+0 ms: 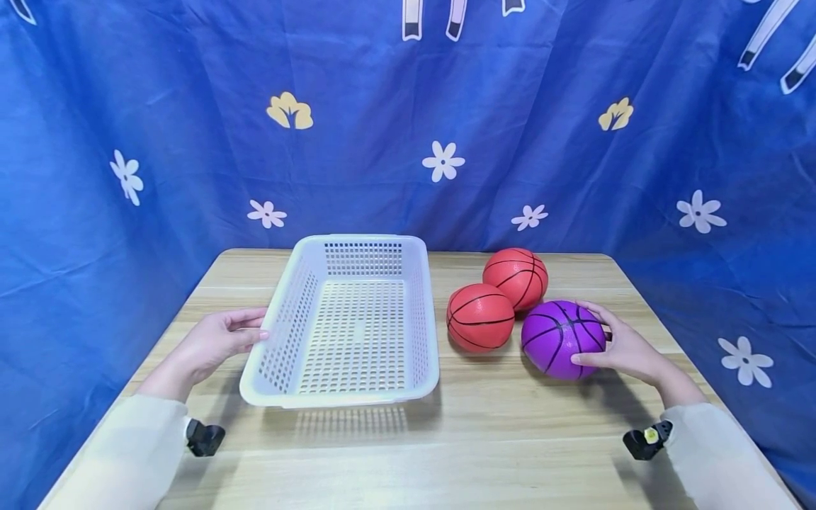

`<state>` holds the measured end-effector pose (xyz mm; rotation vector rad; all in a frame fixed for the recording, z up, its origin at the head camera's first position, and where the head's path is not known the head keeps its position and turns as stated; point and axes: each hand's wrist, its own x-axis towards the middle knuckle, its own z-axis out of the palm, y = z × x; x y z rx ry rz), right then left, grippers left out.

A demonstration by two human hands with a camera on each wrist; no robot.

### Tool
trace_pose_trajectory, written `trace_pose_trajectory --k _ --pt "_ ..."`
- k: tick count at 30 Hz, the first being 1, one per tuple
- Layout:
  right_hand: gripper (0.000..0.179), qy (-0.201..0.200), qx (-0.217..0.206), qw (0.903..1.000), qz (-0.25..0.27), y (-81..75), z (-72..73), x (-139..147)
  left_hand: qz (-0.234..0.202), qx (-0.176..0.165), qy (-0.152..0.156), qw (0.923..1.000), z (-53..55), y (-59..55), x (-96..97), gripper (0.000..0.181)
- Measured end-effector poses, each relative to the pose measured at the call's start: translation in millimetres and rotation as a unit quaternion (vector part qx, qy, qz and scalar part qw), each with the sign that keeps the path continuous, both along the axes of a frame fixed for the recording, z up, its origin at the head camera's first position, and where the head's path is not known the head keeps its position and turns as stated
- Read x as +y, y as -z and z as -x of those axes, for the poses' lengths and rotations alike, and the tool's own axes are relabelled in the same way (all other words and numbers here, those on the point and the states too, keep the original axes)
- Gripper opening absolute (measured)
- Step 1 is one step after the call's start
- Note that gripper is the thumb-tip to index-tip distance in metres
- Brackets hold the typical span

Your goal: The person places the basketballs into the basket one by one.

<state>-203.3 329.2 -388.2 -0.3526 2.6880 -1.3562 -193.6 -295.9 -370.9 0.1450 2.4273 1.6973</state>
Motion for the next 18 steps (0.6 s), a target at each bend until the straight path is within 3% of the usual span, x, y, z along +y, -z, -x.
trace_pose_trajectory --k 8,18 --pt "0.089 0.011 0.030 0.9992 -0.023 -6.3 0.6 5 -0.002 0.002 0.002 1.0000 -3.1 -3.8 2.1 0.062" --pt "0.087 0.032 0.093 0.9942 -0.044 -50.5 5.8 6 0.005 0.004 -0.006 1.0000 -4.8 -3.3 3.9 0.059"
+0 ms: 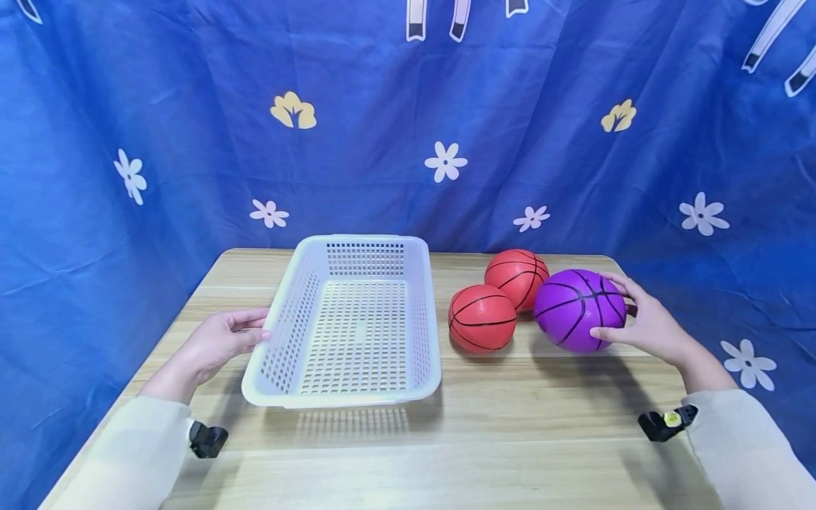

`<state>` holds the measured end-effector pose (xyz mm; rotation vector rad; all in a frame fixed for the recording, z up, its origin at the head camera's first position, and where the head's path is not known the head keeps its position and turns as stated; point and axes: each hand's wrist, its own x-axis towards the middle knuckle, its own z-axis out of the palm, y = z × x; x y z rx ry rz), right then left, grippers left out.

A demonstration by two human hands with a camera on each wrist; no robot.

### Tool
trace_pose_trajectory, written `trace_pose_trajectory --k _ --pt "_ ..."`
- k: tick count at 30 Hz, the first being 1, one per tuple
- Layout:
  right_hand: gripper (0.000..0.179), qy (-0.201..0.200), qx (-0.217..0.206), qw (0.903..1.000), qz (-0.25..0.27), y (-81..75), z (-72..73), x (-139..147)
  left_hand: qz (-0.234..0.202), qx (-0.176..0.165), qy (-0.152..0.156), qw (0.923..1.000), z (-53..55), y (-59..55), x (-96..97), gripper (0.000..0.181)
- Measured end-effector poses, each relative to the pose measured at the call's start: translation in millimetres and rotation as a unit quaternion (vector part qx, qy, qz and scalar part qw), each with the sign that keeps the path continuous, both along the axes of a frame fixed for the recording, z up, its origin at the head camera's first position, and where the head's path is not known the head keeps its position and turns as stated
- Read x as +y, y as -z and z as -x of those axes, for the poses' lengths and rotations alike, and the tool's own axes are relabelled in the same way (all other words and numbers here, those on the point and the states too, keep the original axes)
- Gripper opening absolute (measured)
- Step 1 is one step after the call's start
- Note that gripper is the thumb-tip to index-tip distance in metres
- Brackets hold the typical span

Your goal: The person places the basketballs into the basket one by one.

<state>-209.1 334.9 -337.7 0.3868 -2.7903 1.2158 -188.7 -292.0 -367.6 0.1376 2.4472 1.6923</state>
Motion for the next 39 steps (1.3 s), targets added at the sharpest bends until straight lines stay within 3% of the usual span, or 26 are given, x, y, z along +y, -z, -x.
trace_pose_trajectory --k 9,13,20,23,34,39 --pt "0.088 -0.022 0.031 0.9990 0.022 -34.3 14.4 -28 -0.001 -0.001 -0.004 1.0000 -0.9 -0.9 0.4 0.059" --pt "0.087 -0.043 0.043 0.9975 0.034 -44.0 21.6 -52 -0.003 0.000 -0.003 1.0000 -0.6 0.0 -0.8 0.059" --pt "0.086 -0.103 0.057 0.9895 0.084 -63.4 22.2 -104 -0.008 -0.002 0.001 1.0000 0.5 1.3 -1.1 0.059" --pt "0.085 -0.116 0.054 0.9868 0.099 -66.2 24.9 -124 -0.009 -0.004 0.001 1.0000 0.2 0.4 -0.2 0.059" --pt "0.084 -0.105 0.024 0.9879 0.112 -65.1 38.4 -181 -0.010 -0.004 -0.003 0.9999 -1.3 -1.2 1.5 0.059" --pt "0.085 -0.100 0.018 0.9878 0.118 -58.1 49.8 -202 -0.011 -0.006 -0.007 0.9999 -1.8 -1.2 1.6 0.060"
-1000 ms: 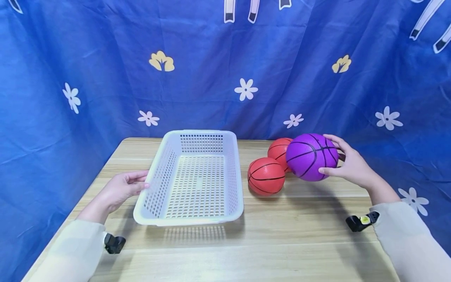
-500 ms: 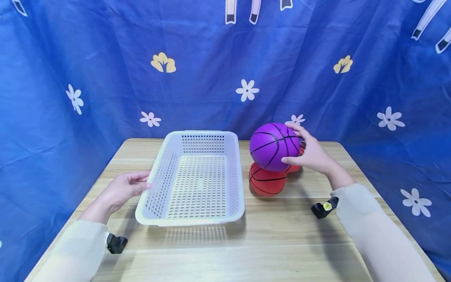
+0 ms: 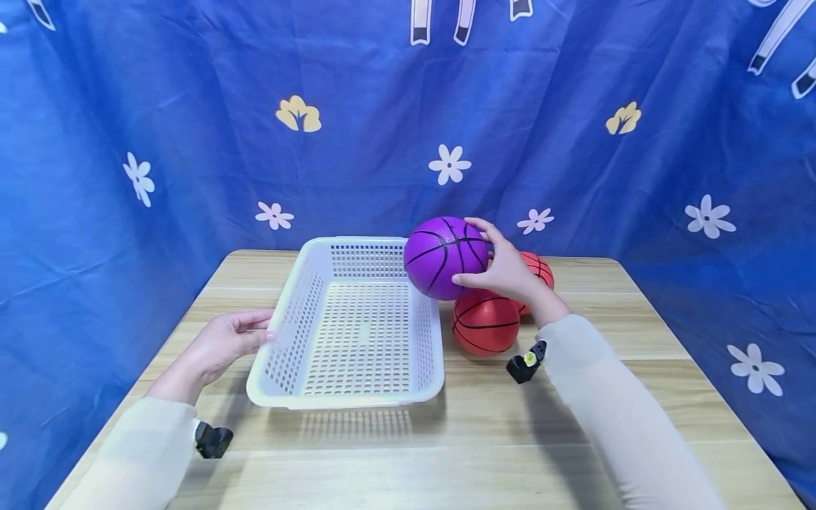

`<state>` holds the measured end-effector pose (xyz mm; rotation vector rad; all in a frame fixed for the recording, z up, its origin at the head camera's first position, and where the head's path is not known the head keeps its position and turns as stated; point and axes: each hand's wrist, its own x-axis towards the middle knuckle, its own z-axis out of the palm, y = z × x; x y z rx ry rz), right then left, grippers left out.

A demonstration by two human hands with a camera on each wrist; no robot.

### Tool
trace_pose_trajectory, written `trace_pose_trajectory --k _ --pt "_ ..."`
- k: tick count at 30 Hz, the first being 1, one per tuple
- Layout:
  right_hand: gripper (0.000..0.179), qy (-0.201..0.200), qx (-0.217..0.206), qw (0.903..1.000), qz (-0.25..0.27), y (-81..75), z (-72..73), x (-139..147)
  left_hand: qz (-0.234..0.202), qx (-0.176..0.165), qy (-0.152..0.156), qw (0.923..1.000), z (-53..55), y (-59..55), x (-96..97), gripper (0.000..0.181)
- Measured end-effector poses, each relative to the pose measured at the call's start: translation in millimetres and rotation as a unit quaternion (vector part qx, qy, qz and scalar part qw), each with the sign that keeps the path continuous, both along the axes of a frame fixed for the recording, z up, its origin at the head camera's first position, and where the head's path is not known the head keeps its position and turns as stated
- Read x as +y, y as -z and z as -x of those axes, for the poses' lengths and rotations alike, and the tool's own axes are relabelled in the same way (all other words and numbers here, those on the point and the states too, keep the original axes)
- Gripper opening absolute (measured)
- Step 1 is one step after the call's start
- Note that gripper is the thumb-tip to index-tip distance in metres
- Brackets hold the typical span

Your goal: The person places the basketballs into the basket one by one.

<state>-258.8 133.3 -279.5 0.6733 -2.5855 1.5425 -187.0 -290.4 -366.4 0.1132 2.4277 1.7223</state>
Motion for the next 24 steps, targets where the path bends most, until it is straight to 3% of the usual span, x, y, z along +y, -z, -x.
trace_pose_trajectory --k 8,24 --pt "0.090 0.031 0.025 0.9987 -0.032 20.2 33.3 -32 0.000 0.002 0.001 1.0000 0.5 -1.7 1.3 0.060" --pt "0.090 0.058 -0.007 0.9973 -0.044 31.7 48.2 -104 -0.003 0.005 -0.008 1.0000 -3.1 0.5 1.0 0.057"
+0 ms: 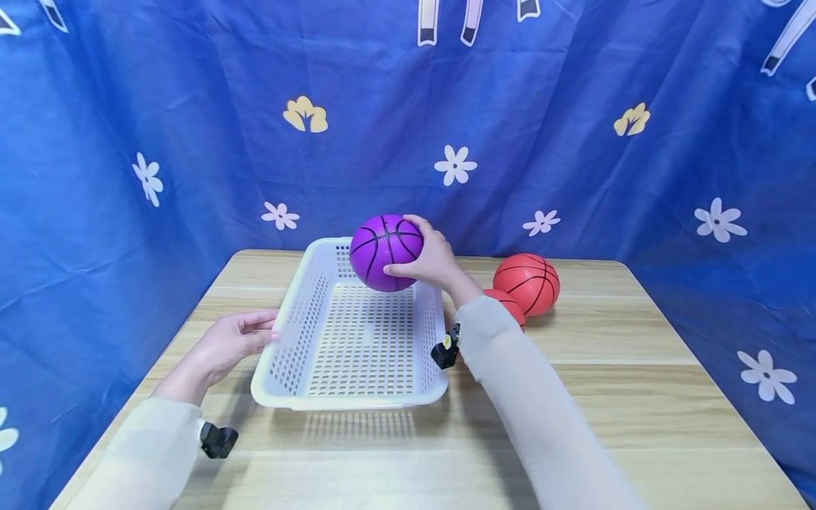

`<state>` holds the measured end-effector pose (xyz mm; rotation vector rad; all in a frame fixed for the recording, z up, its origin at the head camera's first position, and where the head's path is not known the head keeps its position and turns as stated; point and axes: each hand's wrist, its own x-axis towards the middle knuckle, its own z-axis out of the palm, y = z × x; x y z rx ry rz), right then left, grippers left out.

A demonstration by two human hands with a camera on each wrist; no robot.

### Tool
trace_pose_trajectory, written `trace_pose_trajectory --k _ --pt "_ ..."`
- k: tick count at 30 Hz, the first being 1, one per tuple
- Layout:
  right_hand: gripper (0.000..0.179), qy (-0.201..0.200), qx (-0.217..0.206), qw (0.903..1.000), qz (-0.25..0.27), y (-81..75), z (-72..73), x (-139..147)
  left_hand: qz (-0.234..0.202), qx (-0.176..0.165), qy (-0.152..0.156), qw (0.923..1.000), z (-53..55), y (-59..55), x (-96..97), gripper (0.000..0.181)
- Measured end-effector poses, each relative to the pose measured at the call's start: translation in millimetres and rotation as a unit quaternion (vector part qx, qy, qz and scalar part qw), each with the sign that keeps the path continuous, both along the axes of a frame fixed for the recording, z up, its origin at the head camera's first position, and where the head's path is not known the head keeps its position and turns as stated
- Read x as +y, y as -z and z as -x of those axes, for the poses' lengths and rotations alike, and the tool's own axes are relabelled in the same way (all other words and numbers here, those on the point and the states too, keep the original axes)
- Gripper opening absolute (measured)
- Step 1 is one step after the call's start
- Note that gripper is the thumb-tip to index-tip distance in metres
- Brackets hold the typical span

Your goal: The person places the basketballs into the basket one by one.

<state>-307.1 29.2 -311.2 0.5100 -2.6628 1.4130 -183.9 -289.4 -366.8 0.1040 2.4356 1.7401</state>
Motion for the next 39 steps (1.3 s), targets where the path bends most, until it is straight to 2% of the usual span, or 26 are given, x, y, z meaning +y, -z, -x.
trace_pose_trajectory --k 11,16,22,31,39 --pt "0.090 -0.007 -0.009 0.9999 -0.012 16.5 7.1 -38 -0.009 0.007 0.003 0.9999 0.8 2.6 -0.5 0.054" --pt "0.090 0.004 -0.019 0.9996 -0.023 22.7 9.3 -50 0.000 0.010 0.000 0.9999 0.8 2.6 0.1 0.054" --pt "0.091 0.003 -0.047 0.9981 -0.041 29.4 8.8 -63 0.002 0.011 0.000 0.9999 0.4 1.6 0.8 0.055" --pt "0.091 -0.004 -0.054 0.9969 -0.058 38.7 3.4 -76 0.002 0.014 0.001 0.9999 -0.5 1.7 3.2 0.053" --pt "0.096 -0.012 -0.053 0.9928 -0.107 46.5 -1.0 -82 -0.001 0.019 -0.002 0.9998 -2.2 0.4 3.1 0.051"
